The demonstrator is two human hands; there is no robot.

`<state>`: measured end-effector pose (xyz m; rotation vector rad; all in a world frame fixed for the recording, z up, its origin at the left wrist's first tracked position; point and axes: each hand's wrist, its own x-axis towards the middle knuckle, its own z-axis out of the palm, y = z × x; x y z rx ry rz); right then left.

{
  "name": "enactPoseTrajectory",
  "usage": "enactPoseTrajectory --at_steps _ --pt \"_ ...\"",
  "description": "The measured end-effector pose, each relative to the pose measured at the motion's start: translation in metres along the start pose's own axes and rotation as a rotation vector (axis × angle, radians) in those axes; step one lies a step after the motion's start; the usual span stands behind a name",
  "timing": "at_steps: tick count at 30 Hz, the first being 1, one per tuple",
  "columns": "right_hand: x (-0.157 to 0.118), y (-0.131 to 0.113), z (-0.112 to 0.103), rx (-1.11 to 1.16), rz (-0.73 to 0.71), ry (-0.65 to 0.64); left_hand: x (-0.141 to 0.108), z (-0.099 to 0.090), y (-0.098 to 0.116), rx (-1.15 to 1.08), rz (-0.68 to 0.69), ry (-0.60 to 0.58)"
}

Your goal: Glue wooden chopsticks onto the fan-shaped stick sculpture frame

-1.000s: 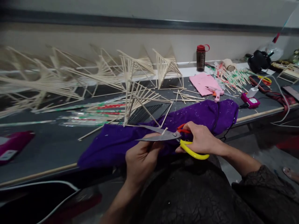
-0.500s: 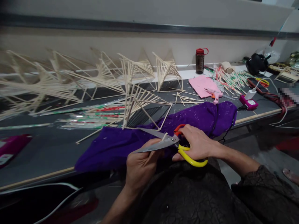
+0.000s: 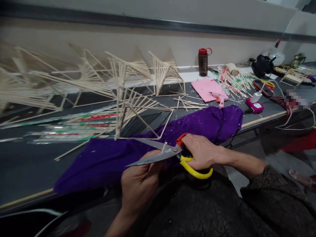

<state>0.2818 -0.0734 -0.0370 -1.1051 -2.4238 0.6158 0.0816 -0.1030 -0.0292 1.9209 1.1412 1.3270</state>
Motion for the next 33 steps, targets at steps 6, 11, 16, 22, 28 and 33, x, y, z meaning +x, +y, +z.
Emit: enactPoseTrajectory --at_steps 6,11,16,22,28,33 --pt "0.002 0.005 0.002 -0.035 0.038 -0.025 0.000 0.004 -0.007 0.000 -0.021 0.007" --pt "0.004 -0.003 -0.003 -0.049 0.083 -0.019 0.002 0.000 -0.006 -0.030 -0.084 0.050" --pt "0.001 -0.012 -0.009 -0.051 0.042 0.065 0.003 -0.007 0.002 -0.024 -0.022 0.102" --pt "-0.003 -0.014 -0.014 -0.043 0.067 0.073 0.002 -0.008 0.009 -0.076 -0.070 0.041" --pt "-0.004 -0.012 -0.018 -0.011 0.060 0.015 0.006 -0.009 0.010 -0.215 -0.201 -0.049" --pt "-0.004 -0.018 -0.019 0.046 0.046 -0.017 0.007 -0.011 0.017 -0.343 -0.364 -0.130"
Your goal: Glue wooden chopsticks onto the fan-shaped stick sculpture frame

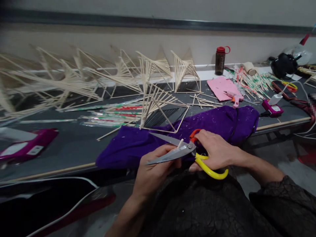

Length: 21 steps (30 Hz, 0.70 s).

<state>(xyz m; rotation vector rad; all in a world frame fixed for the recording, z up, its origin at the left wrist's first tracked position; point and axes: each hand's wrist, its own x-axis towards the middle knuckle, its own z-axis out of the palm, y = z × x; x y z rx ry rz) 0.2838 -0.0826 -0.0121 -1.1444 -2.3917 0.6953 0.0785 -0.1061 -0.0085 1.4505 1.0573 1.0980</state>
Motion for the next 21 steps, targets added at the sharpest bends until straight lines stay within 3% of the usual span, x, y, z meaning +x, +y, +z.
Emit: enactPoseTrajectory --at_steps 8,14,18,21 --pt "-0.003 0.000 0.006 0.005 -0.056 -0.005 -0.010 0.001 0.005 0.042 0.049 0.010" --pt "-0.009 0.009 0.002 -0.081 0.021 -0.007 -0.008 0.006 0.001 0.086 0.059 -0.017" --pt "-0.012 0.010 -0.001 -0.063 0.044 0.026 -0.003 0.013 -0.007 0.109 0.067 0.059" --pt "-0.012 0.008 -0.002 -0.064 0.054 0.050 -0.001 0.015 -0.012 0.111 0.160 0.111"
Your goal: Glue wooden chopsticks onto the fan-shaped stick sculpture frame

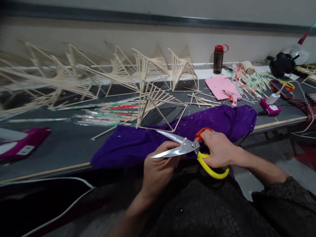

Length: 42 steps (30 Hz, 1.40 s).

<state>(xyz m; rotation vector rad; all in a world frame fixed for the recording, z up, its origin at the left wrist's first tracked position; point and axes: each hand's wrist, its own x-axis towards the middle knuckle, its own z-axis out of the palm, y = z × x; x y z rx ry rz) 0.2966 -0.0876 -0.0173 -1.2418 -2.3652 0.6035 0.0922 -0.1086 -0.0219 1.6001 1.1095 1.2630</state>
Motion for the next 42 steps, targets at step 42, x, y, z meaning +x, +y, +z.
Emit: enactPoseTrajectory --at_steps 42 --pt "-0.011 0.028 0.026 0.078 0.035 0.139 0.002 0.002 -0.008 -0.200 -0.254 0.042"
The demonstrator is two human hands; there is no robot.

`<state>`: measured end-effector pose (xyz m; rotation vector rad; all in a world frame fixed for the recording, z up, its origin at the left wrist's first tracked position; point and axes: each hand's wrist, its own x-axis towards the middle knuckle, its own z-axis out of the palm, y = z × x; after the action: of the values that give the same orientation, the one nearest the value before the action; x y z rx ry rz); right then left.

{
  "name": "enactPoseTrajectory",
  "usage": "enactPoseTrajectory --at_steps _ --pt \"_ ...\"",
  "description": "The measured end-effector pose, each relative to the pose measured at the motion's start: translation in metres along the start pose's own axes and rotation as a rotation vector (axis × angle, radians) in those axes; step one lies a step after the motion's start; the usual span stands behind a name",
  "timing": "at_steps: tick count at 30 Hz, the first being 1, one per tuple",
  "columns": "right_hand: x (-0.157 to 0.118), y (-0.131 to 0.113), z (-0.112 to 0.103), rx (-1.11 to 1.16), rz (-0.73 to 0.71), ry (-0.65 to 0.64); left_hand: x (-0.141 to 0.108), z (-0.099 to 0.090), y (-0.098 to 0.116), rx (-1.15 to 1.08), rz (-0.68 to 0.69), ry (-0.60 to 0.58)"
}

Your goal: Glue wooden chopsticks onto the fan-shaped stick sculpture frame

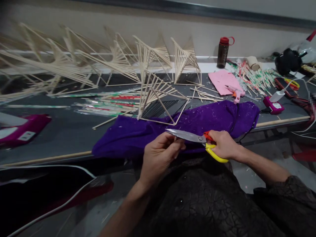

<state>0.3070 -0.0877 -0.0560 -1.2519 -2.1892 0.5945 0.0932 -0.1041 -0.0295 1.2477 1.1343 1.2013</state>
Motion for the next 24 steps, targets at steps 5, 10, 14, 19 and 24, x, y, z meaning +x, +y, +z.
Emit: enactPoseTrajectory --at_steps 5,10,14,19,24 --pt "-0.002 -0.001 -0.020 -0.040 0.020 0.203 0.000 -0.008 0.000 -0.011 0.026 -0.015" --pt "0.010 0.014 -0.057 -0.464 0.166 0.239 -0.003 -0.017 0.004 -0.109 0.039 0.084" --pt "0.028 0.030 -0.073 -0.770 0.083 -0.006 0.001 -0.029 0.015 -0.358 -0.076 0.115" --pt "0.070 0.041 -0.081 -0.845 -0.083 -0.406 0.020 -0.046 0.030 -0.614 -0.164 0.186" --pt "0.095 0.031 -0.087 -1.039 0.016 -0.469 0.034 -0.056 0.041 -0.738 -0.096 0.298"
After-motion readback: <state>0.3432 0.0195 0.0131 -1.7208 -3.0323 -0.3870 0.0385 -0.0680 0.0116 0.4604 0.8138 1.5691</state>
